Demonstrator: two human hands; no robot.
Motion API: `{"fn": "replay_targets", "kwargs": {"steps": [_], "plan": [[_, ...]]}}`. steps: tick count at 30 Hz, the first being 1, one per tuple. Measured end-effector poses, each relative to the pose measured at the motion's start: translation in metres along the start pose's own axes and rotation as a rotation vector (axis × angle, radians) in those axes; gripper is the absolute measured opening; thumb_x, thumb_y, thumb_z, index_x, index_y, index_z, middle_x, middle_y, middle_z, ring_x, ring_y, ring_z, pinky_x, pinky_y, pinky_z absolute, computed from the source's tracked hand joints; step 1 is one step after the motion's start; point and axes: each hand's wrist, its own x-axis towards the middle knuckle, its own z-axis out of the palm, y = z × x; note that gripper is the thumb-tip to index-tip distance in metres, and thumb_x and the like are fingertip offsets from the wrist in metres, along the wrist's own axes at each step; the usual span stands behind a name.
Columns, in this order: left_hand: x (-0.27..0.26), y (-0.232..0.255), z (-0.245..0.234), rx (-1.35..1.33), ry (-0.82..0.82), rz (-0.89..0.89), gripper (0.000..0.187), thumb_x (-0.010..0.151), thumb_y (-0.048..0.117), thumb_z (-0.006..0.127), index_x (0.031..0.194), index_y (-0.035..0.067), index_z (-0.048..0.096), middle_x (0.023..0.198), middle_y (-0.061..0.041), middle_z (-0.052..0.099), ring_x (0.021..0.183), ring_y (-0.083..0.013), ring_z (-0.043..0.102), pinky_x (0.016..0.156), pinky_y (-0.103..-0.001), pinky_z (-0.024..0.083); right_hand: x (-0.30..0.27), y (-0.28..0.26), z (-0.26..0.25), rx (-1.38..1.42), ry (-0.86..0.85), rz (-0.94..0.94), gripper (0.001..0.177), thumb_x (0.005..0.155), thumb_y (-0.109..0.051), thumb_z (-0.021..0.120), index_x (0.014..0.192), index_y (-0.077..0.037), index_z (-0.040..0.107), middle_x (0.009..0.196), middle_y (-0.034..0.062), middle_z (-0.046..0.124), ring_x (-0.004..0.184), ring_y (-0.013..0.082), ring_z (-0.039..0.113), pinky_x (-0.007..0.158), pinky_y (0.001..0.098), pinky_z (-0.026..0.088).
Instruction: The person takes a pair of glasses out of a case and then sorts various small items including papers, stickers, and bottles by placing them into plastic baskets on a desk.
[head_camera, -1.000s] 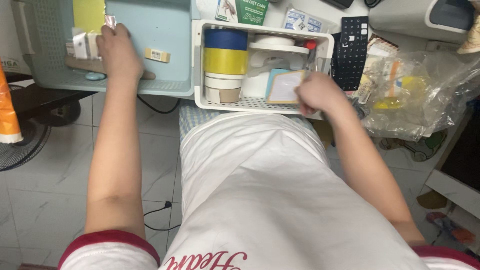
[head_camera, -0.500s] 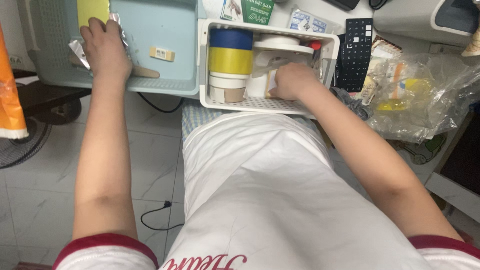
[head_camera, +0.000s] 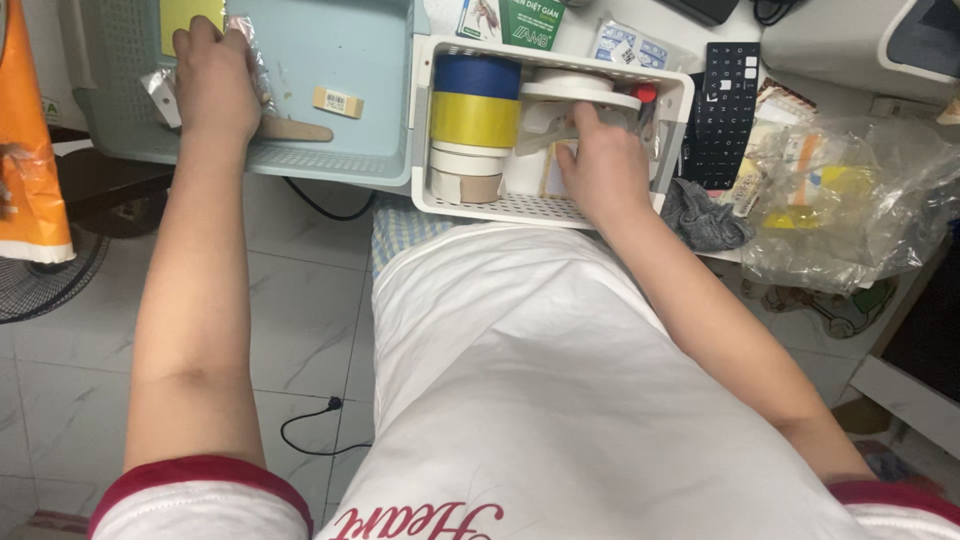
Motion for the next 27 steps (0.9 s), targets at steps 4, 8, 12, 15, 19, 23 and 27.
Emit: {"fn": "replay_targets", "kwargs": {"steps": [4,8,12,15,19,23,27], "plan": [[0.001,0.007,-0.007,-0.046,-0.053,-0.023,0.018,0.083,-0.002,0.079,0.098,-0.001,0.07,0.123,-0.019,0.055,0.115,-0.038,0.052,0.094,-0.047,0.052,0.007,0.008,0.008,-0.044,0.203,-0.195,0.024,0.087,-0.011,0.075,0.11,-0.004,0.068,0.096,0.0212,0.07,0.092,0.0416,0.068,0.078,0.0526,0.054],[-0.002,0.003,-0.007,-0.073,-0.01,0.006,0.019,0.083,-0.001,0.079,0.1,0.001,0.07,0.122,-0.017,0.055,0.112,-0.037,0.053,0.092,-0.047,0.051,0.01,0.02,0.015,-0.087,0.346,-0.4,0.02,0.083,-0.003,0.076,0.1,-0.002,0.066,0.104,0.0145,0.062,0.103,0.0368,0.062,0.082,0.0481,0.054],[-0.003,0.0,-0.004,-0.078,-0.01,0.008,0.019,0.083,-0.004,0.077,0.1,0.003,0.072,0.122,-0.015,0.056,0.114,-0.0351,0.053,0.095,-0.046,0.052,0.004,0.02,0.005,-0.142,0.386,-0.511,0.021,0.076,-0.008,0.081,0.09,-0.004,0.066,0.103,0.0136,0.059,0.101,0.0338,0.057,0.084,0.0464,0.051],[-0.004,0.002,-0.005,-0.098,-0.04,-0.014,0.019,0.085,-0.001,0.08,0.101,0.004,0.071,0.122,-0.015,0.056,0.115,-0.0353,0.053,0.095,-0.046,0.052,0.001,0.023,0.002,-0.134,0.408,-0.577,0.019,0.075,-0.007,0.08,0.088,-0.003,0.066,0.108,0.0133,0.06,0.103,0.0338,0.057,0.085,0.0447,0.05],[-0.004,0.002,-0.007,-0.089,-0.033,-0.019,0.026,0.082,0.001,0.083,0.106,0.004,0.072,0.123,-0.014,0.055,0.115,-0.0351,0.053,0.095,-0.046,0.051,0.002,0.031,0.01,-0.047,0.336,-0.569,0.018,0.086,-0.006,0.079,0.097,-0.001,0.066,0.116,0.0107,0.063,0.109,0.0321,0.059,0.091,0.0441,0.052],[-0.007,0.002,-0.009,-0.074,-0.038,-0.011,0.024,0.085,0.004,0.084,0.106,0.004,0.072,0.125,-0.014,0.055,0.117,-0.033,0.053,0.097,-0.046,0.051,0.002,0.033,0.012,-0.111,0.353,-0.647,0.02,0.084,-0.005,0.078,0.099,-0.001,0.065,0.124,0.0102,0.064,0.114,0.0319,0.059,0.096,0.0465,0.053],[-0.005,0.01,-0.018,-0.111,-0.067,-0.014,0.031,0.082,0.007,0.086,0.109,0.005,0.072,0.124,-0.015,0.055,0.117,-0.0349,0.052,0.097,-0.046,0.049,-0.001,0.028,0.01,-0.084,0.323,-0.663,0.02,0.085,-0.003,0.074,0.1,0.001,0.061,0.131,0.016,0.062,0.12,0.0363,0.057,0.097,0.0457,0.053]]}}
